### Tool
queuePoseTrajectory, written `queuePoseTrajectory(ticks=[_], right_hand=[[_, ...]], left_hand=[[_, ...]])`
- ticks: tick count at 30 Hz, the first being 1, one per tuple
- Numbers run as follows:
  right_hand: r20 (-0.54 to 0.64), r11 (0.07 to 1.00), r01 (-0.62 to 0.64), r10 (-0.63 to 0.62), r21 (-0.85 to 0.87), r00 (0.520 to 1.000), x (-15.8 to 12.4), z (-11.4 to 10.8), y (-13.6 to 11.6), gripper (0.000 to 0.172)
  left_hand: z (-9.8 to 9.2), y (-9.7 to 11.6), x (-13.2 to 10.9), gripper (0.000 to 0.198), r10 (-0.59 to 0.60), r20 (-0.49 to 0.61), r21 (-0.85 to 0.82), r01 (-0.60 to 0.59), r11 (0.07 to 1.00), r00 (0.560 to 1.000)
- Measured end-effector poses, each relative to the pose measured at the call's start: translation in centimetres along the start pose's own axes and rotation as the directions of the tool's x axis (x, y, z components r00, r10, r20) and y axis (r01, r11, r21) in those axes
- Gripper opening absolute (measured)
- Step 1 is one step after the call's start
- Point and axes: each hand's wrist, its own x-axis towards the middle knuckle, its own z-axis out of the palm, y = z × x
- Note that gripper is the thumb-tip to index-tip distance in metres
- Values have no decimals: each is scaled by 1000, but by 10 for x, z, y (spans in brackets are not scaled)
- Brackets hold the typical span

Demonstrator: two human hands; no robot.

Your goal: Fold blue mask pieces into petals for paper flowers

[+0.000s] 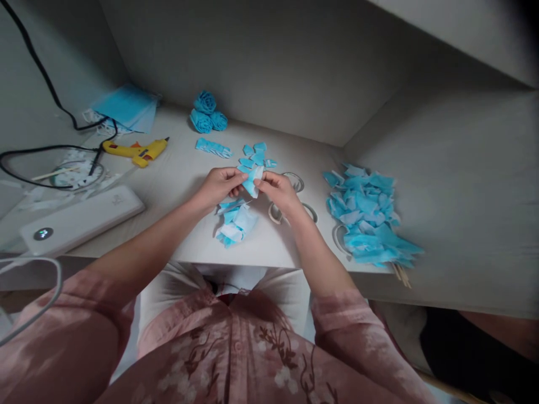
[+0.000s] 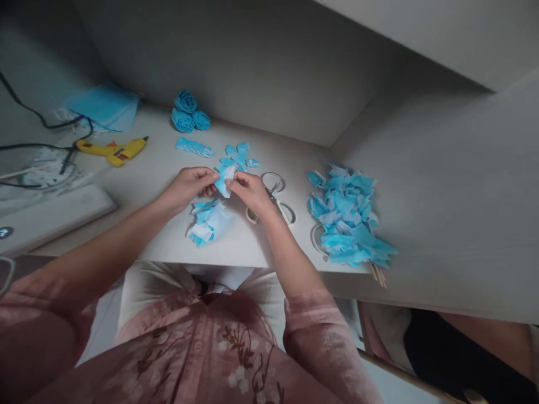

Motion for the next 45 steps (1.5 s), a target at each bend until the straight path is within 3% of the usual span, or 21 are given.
queuePoseTrajectory(ticks=[14,19,21,24,26,30,32,34,37,40,45], right_hand=[[70,998,-12,7,62,998,-1,4,2,54],[79,996,56,-61,69,995,6,9,22,87],[75,995,94,-96,26,993,6,9,25,94],[14,963,215,-216,-165,976,3,5,20,85],[-19,890,323,-347,-322,938,0,0,13,71],[119,644,522,-561,-560,819,-2,-2,6,53],[186,557,554,-581,-619,792,-1,2,10,48],[182,526,543,-587,-654,789,1,8,15,34],[109,530,521,-624,-669,774,2,16,19,17],[-3,586,491,-644,-645,765,0,18,18,20],[-164,761,409,-549,-503,820,-2,14,15,19]], left_hand=[[3,-4,2,22,57,-97,17,-55,998,994],[3,-7,1,27,97,-85,27,-95,995,992],[3,-7,2,27,98,-94,21,-96,995,991],[2,-8,4,26,62,-125,-39,-68,997,990],[0,-8,6,25,26,-142,-118,-43,992,990],[-1,-8,7,24,1,-153,-207,-33,978,988],[0,-8,6,23,7,-152,-214,-40,976,988],[1,-9,5,23,21,-128,-216,-48,975,992],[2,-12,4,22,48,-80,-210,-64,976,996],[2,-13,4,21,37,-65,-214,-51,976,997],[3,-11,3,22,-1,-75,-223,-16,975,997]])
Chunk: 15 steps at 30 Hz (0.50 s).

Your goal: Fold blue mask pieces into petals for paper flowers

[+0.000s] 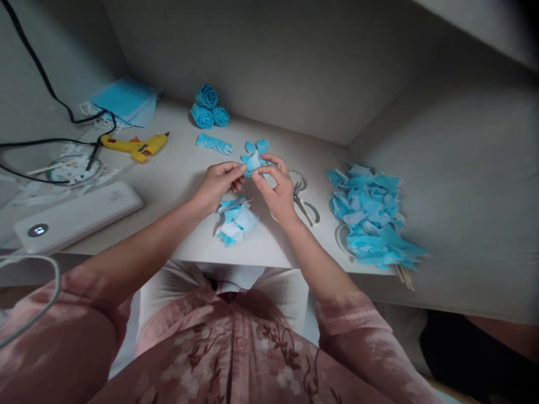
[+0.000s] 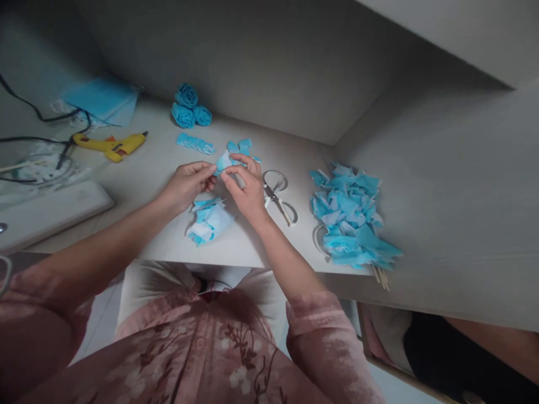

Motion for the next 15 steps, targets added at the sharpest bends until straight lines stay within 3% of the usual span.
queuePoseTrajectory(ticks=[4,8,15], right_hand=[[24,974,-151,149,170,989,1,2,2,18],[77,886,-297,289,357,954,1,6,3,20],[142,761,-434,421,483,896,4,6,-1,35]], left_hand=[[0,0,0,25,7,13,5,-7,1000,1000],[1,1,0,25,5,18,24,-5,1000,1000],[2,1,-2,26,3,12,59,-4,998,1000]])
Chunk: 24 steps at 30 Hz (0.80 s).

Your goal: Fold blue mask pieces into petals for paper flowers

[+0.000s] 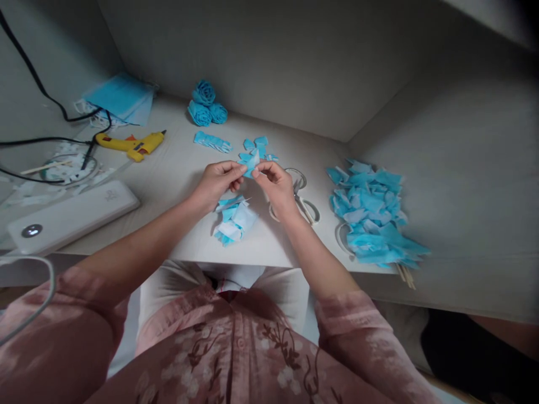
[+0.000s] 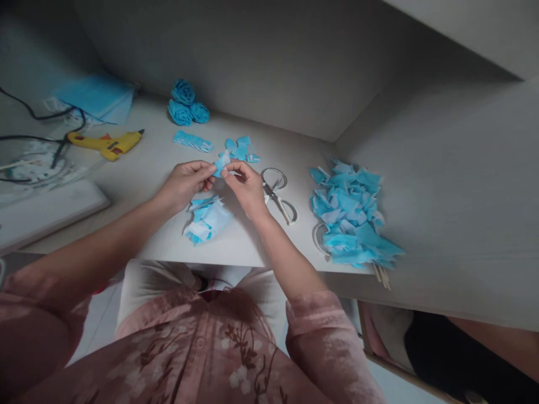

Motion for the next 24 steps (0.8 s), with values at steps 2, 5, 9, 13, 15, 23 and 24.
queuePoseTrajectory(ticks=[2,5,9,13,15,23,24], right_hand=[[9,999,-29,29,32,1000,0,0,-2,37],[19,996,-50,49,79,999,-1,1,-2,38],[2,990,-67,67,124,998,-1,1,-1,42],[20,989,-85,83,119,996,-1,1,-1,50],[44,991,-82,78,109,996,0,0,0,53],[43,1000,6,-5,-14,999,3,-6,7,65],[49,1000,14,-12,-28,999,3,-6,8,67]], left_hand=[[0,0,0,26,6,3,0,-6,1000,1000],[1,1,-1,27,8,4,-2,-8,1000,1000],[2,3,-2,26,-5,-3,-5,5,1000,1000],[1,2,-1,28,-15,-1,9,15,1000,1000],[1,1,-1,30,-13,13,6,13,1000,1000],[2,2,-3,37,-34,92,-15,35,999,995],[2,1,-2,34,-38,105,-1,38,999,994]])
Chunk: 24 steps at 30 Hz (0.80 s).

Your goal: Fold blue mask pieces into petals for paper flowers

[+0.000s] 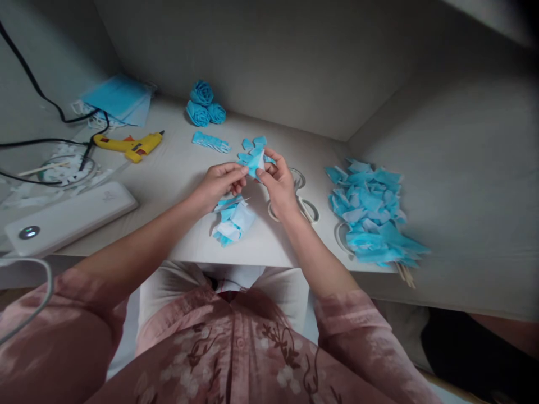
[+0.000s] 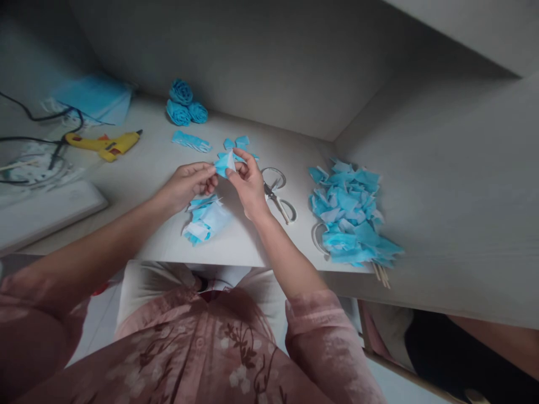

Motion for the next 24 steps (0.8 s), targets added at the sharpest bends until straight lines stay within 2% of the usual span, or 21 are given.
queuePoseTrajectory(ticks=[4,9,17,24], right_hand=[[20,1000,11,-11,-19,1000,-1,0,-1,75],[4,1000,-21,22,-12,1000,-1,1,-1,76],[60,1000,-16,17,-19,998,-1,1,0,80],[78,999,-42,39,35,996,-2,2,-2,80]], left_hand=[[-3,-3,2,24,18,4,15,-18,1000,1000],[-2,1,1,20,25,-36,6,-25,1000,999],[-3,4,1,33,38,-80,-7,-39,999,996],[-4,5,2,19,49,-133,7,-49,999,990]])
